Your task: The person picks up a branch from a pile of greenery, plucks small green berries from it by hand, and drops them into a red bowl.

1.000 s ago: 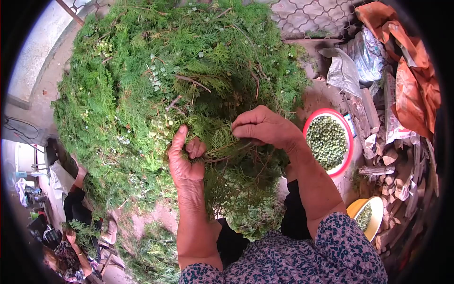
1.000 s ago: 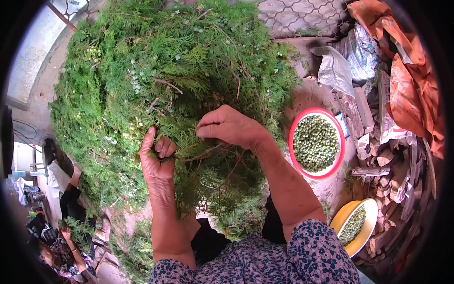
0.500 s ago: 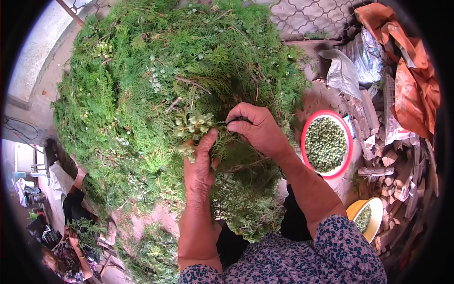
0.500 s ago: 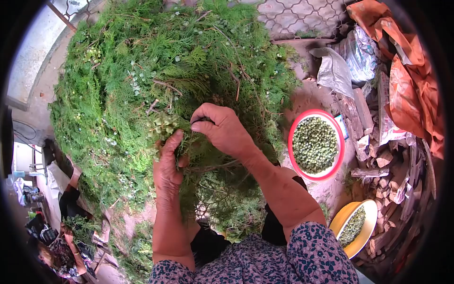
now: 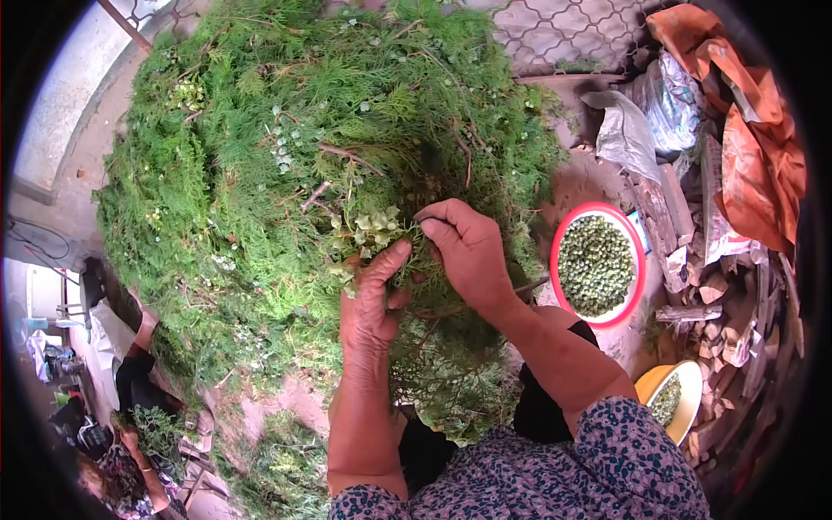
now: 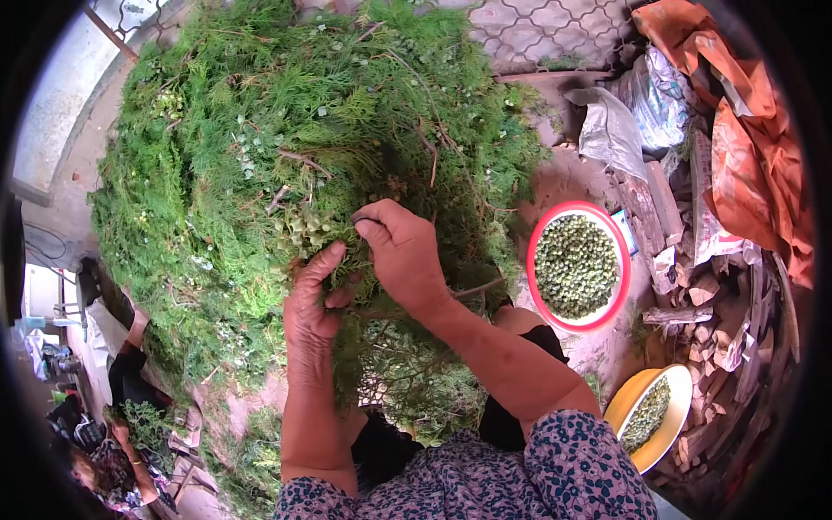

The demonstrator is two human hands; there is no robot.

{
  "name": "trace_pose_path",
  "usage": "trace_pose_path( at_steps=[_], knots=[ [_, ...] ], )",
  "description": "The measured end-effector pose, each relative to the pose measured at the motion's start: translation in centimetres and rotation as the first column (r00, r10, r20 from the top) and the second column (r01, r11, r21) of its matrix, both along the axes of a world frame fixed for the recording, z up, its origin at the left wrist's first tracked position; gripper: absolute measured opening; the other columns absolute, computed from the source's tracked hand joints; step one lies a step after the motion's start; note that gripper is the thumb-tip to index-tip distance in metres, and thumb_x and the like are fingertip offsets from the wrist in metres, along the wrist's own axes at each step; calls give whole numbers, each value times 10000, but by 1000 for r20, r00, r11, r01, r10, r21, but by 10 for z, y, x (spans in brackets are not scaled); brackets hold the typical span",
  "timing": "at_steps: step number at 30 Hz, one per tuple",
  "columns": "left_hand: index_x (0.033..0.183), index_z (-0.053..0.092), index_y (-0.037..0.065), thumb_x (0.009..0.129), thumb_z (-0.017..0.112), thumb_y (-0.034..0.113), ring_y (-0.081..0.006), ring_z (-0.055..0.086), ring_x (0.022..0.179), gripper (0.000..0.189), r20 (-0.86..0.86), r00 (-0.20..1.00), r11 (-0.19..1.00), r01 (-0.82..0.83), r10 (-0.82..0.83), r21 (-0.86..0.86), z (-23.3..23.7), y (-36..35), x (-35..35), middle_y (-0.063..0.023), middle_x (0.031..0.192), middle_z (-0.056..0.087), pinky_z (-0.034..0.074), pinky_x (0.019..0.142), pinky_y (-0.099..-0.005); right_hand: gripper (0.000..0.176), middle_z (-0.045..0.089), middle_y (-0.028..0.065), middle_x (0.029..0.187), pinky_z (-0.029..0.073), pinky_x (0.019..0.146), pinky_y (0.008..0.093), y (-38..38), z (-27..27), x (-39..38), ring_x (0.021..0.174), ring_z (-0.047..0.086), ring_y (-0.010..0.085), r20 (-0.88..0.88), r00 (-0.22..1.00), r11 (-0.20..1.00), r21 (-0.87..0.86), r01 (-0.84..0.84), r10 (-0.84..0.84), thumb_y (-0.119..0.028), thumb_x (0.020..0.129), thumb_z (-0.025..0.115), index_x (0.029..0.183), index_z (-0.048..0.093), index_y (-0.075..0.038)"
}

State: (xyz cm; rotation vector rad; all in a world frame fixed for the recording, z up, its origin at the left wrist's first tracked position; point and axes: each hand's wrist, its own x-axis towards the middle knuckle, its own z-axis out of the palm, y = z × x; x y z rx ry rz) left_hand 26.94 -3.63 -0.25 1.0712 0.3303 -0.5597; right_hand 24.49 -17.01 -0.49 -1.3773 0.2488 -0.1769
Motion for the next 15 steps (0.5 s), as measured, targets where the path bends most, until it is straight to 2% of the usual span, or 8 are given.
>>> trace_pose_path(
  at_steps=[2,6,8,9,12,13,14,15],
  knots=[
    [1037,483,112,704,725,150,-99,513,762,413,-6,1000,1000,-5,5,-20,-1,-1,0,5,925,576,313,448,-189,111,560,32,693,416,539,226,3,-4,2,603,509,85,372,924,840,-473,265,-82,-34,818,561,923,568,-1],
    [1037,477,106,696,733,139,-102,507,756,429,-48,998,998,-49,52,50,5,-4,-3,-4,936,573,329,450,-192,111,570,54,716,445,597,241,4,-3,2,632,536,112,360,931,817,-517,253,-61,-8,802,563,910,559,14],
    [1067,427,100,682,742,110,-108,503,748,498,-9,999,998,-53,54,38,8,-5,-4,-18,922,568,343,452,-195,59,570,123,756,455,607,316,7,0,2,652,571,257,391,916,807,-508,300,-94,-23,798,542,852,552,-1],
    [1067,427,100,682,742,110,-108,503,748,498,-9,999,998,-53,53,38,8,-4,-3,-18,922,568,343,452,-195,59,570,123,756,455,607,316,3,0,4,652,571,257,391,916,807,-509,301,-95,-23,798,542,852,552,-1],
    [1079,408,101,666,752,85,-111,499,741,538,-34,999,999,-34,35,8,6,1,-6,-28,916,560,349,463,-201,59,574,78,713,434,527,282,-15,2,11,582,549,171,170,957,877,-389,283,-234,-47,828,535,863,550,-3],
    [1074,416,104,664,751,76,-108,501,738,530,-62,996,998,-58,57,-14,2,2,-6,-30,909,559,346,463,-198,74,559,33,724,379,481,231,-20,6,11,563,498,108,104,984,986,-61,154,-147,-78,851,526,887,555,-20],
    [1068,424,107,661,751,67,-104,503,735,523,-89,993,996,-82,79,-35,-2,2,-7,-33,901,558,342,463,-194,90,543,-11,735,323,435,181,-22,8,11,543,446,45,73,997,959,282,17,-39,-108,874,517,911,559,-37],
    [1068,424,107,661,751,67,-104,503,735,523,-87,993,996,-83,80,-34,-4,2,-7,-33,901,558,342,463,-194,109,532,-15,733,298,427,173,-20,10,8,533,427,41,0,999,963,267,-41,43,-136,878,522,915,550,-37]
  ],
)
